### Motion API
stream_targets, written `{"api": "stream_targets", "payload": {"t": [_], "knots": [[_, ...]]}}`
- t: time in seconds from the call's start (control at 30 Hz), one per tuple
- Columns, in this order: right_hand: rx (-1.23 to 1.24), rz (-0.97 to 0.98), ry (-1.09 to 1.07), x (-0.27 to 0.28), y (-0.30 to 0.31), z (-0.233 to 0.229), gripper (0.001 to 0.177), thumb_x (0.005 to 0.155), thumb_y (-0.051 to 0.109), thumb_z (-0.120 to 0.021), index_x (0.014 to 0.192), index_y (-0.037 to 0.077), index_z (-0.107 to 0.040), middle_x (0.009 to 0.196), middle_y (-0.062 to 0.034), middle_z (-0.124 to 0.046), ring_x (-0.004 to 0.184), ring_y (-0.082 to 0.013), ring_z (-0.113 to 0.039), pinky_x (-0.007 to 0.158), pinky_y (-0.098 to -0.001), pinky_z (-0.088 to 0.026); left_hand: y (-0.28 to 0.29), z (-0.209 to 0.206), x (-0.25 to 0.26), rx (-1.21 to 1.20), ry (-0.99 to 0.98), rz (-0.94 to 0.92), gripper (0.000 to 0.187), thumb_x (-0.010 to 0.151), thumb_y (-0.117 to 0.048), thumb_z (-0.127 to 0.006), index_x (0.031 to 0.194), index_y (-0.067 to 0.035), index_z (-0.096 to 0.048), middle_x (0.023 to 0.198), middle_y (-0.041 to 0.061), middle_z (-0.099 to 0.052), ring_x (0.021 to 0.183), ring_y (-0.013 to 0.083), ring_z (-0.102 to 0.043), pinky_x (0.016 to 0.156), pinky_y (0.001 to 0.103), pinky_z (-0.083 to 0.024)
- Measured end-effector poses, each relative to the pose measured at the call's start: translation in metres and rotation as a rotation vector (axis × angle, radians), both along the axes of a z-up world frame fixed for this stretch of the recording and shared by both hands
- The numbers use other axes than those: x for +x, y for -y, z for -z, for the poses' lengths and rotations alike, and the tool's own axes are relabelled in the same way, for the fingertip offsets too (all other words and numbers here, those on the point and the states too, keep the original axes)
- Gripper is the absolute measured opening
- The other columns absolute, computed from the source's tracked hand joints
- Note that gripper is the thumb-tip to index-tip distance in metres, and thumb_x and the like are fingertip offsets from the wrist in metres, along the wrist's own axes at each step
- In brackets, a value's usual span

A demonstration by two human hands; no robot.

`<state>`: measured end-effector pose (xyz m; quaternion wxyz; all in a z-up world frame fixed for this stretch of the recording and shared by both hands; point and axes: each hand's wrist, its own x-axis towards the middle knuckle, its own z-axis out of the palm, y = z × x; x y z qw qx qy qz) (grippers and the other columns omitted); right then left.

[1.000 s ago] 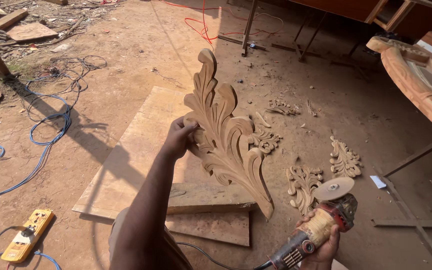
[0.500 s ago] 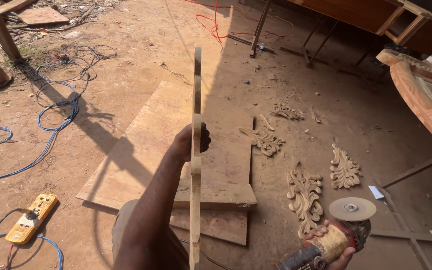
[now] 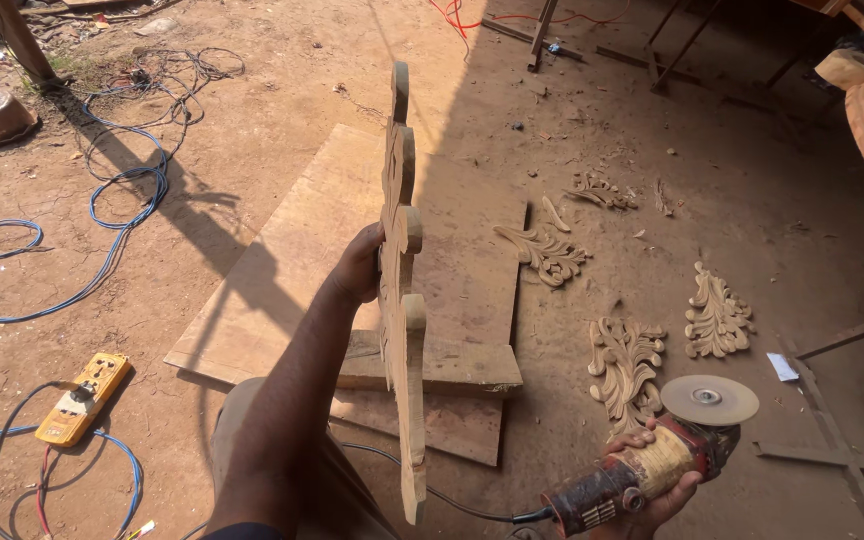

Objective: The person uses an angle grinder to shape and smooth the edges of a decorative wooden piece. They hold the wood with one hand and guide the grinder along the contours, occasionally flipping the piece to work on different sides.

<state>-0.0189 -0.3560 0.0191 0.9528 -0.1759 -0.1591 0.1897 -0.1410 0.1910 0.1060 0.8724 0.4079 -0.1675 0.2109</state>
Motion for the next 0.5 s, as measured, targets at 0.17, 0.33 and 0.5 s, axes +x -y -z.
{"api": "stream_targets", "payload": {"t": [0.17, 0.33, 0.5], "knots": [[0.238, -0.232, -0.069, -0.022, -0.007, -0.002, 0.083, 0.095, 0.052, -0.087, 0.147, 0.004, -0.045, 0.127, -0.0089, -0.056, 0.126, -0.0243, -0.055, 0.103, -0.0528, -0.055, 0.001, -0.008, -0.005, -0.072, -0.071, -0.152, 0.046, 0.099, -0.037, -0.059, 0.123, 0.002, -0.062, 0.112, 0.013, -0.071, 0.099, 0.0191, -0.070, 0.087, 0.035, -0.059], [0.208, -0.189, -0.030, -0.013, -0.007, -0.009, 0.094, 0.089, 0.056, -0.088, 0.151, 0.000, -0.043, 0.130, -0.0091, -0.057, 0.122, -0.0243, -0.055, 0.102, -0.0524, -0.054, 0.004, -0.019, -0.012, -0.111, -0.106, -0.332, 0.037, 0.105, -0.027, -0.060, 0.123, 0.006, -0.061, 0.115, 0.015, -0.070, 0.102, 0.0209, -0.070, 0.091, 0.035, -0.058], [0.178, -0.161, -0.022, -0.007, -0.001, -0.010, 0.093, 0.088, 0.052, -0.086, 0.154, 0.001, -0.044, 0.127, -0.0073, -0.058, 0.120, -0.0234, -0.057, 0.103, -0.0513, -0.052, 0.013, -0.027, -0.017, -0.117, -0.095, -0.417, 0.035, 0.104, -0.025, -0.059, 0.123, 0.004, -0.060, 0.114, 0.015, -0.071, 0.101, 0.0215, -0.072, 0.092, 0.036, -0.059]]}}
